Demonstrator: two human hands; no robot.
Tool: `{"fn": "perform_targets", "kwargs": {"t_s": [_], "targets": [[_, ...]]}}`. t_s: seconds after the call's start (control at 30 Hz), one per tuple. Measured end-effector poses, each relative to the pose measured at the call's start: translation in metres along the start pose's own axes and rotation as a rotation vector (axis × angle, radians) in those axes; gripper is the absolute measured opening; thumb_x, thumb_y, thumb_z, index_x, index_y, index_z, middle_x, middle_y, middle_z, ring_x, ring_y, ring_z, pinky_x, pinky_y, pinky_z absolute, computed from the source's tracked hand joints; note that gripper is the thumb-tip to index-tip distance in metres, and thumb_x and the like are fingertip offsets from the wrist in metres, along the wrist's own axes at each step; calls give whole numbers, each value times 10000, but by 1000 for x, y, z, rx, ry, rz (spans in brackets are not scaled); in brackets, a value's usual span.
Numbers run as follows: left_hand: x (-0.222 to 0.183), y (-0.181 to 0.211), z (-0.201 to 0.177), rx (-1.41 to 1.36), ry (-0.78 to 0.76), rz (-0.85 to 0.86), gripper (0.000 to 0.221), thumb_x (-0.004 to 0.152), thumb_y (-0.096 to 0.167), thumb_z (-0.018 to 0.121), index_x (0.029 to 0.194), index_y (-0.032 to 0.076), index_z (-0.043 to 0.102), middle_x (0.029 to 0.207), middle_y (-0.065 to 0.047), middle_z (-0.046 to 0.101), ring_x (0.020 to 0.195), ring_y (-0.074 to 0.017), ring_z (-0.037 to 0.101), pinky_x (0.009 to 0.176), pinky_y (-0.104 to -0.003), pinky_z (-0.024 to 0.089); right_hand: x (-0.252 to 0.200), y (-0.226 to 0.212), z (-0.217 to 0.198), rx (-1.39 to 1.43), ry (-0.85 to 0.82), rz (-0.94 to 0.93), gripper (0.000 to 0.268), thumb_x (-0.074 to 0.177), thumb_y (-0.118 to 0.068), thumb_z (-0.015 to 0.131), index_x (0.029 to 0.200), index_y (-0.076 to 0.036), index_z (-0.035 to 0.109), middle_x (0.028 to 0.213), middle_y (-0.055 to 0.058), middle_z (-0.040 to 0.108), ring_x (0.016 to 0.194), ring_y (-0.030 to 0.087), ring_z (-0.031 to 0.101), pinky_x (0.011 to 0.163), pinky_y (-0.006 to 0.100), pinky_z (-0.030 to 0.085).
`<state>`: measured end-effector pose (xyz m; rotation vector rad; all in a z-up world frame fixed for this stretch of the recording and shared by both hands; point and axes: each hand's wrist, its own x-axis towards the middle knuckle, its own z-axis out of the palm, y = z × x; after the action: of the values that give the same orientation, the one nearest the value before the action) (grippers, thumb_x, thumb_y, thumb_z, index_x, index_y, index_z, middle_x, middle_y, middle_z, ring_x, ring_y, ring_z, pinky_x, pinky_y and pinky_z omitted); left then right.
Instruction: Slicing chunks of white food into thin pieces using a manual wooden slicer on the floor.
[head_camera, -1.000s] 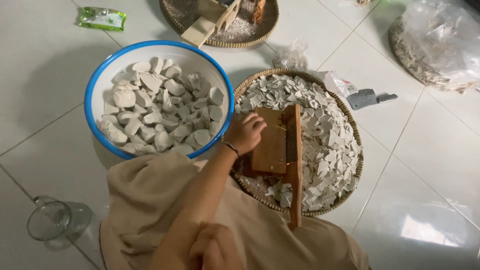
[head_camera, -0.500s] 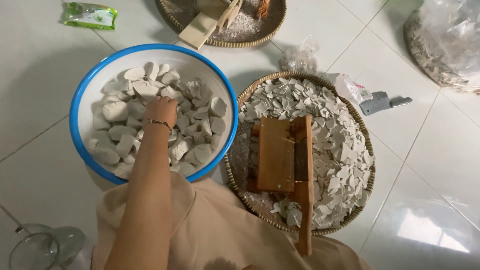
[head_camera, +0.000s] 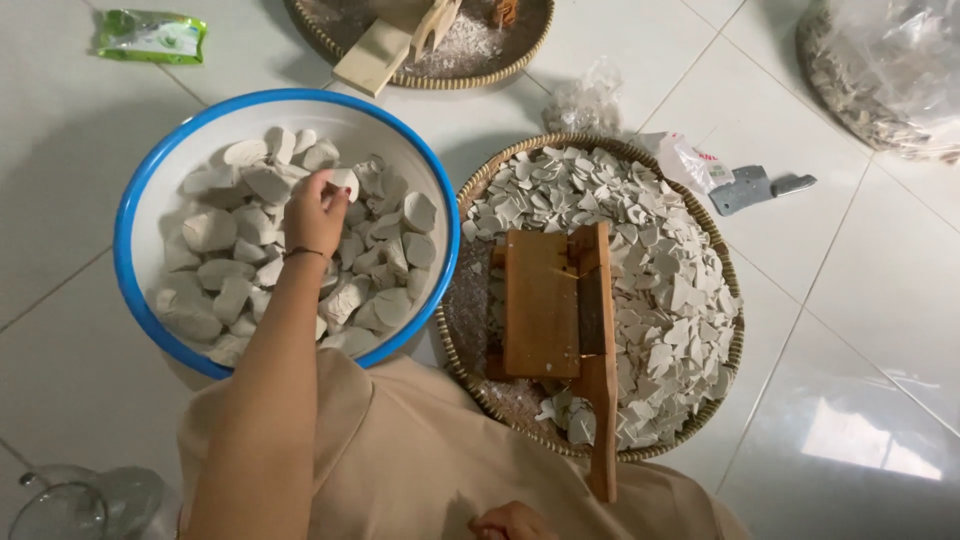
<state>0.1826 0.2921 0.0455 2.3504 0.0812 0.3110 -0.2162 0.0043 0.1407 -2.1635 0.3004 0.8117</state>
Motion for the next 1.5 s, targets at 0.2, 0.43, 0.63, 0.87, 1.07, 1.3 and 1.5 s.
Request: {"fn": "perform_targets", "kwargs": {"t_s": [0.2, 0.43, 0.63, 0.87, 1.07, 1.3, 1.5], "targets": [[-30, 85, -8, -404, -72, 52, 357, 983, 228, 679, 1286, 47, 630, 1111, -125, 721, 1032, -251, 706, 884, -385, 577, -33, -20, 2, 54, 595, -537, 249, 897, -215, 575, 765, -225, 786, 689, -46, 709, 589, 105, 692, 538, 235, 526], [-139, 219, 33, -182, -217, 590, 177, 892, 127, 697, 1045, 39, 678, 883, -100, 696, 756, -251, 654, 633, -355, 552, -44, 35, -61, -162, 510, -757, 180, 971, -168, 518, 1050, -95, 663, 922, 72, 702, 800, 254, 702, 691, 368, 561], [-201, 214, 131, 181, -588, 719, 229, 854, 112, 785, 1028, 78, 641, 923, -151, 647, 909, -360, 618, 655, -450, 548, -40, 40, -111, -224, 572, -388, 221, 945, -250, 519, 1053, -166, 692, 974, 19, 736, 809, 215, 725, 690, 384, 586], [-211, 194, 177, 31, -612, 474, 497, 886, -72, 618, 1358, 65, 542, 1464, -229, 471, 1175, -425, 602, 838, -538, 598, -33, 35, -94, -513, 892, -503, 299, 802, -197, 744, 1036, -72, 607, 1011, 5, 629, 862, 131, 581, 669, 230, 583], [-220, 188, 187, -194, -600, 344, 511, 925, 37, 628, 1410, 22, 469, 1530, -232, 399, 802, -310, 680, 579, -354, 614, -27, 18, -106, -471, 934, -361, 356, 791, -94, 765, 1051, 57, 574, 1227, 157, 558, 1058, 236, 551, 901, 301, 600], [-226, 186, 191, -186, -456, 415, 269, 956, 73, 594, 1216, 24, 639, 1345, -205, 560, 1063, -399, 626, 817, -507, 569, -30, -31, -117, 715, 495, 264, 437, 956, -212, 464, 1380, -116, 508, 1141, 75, 633, 923, 209, 594, 649, 279, 491], [-222, 188, 188, -149, -524, 444, 425, 907, -73, 528, 1313, 37, 586, 1425, -254, 511, 1103, -446, 611, 828, -550, 581, 23, 59, -94, 271, 470, 84, 585, 933, -379, 522, 1464, -186, 372, 1381, 69, 605, 1177, 260, 629, 938, 438, 519]]}}
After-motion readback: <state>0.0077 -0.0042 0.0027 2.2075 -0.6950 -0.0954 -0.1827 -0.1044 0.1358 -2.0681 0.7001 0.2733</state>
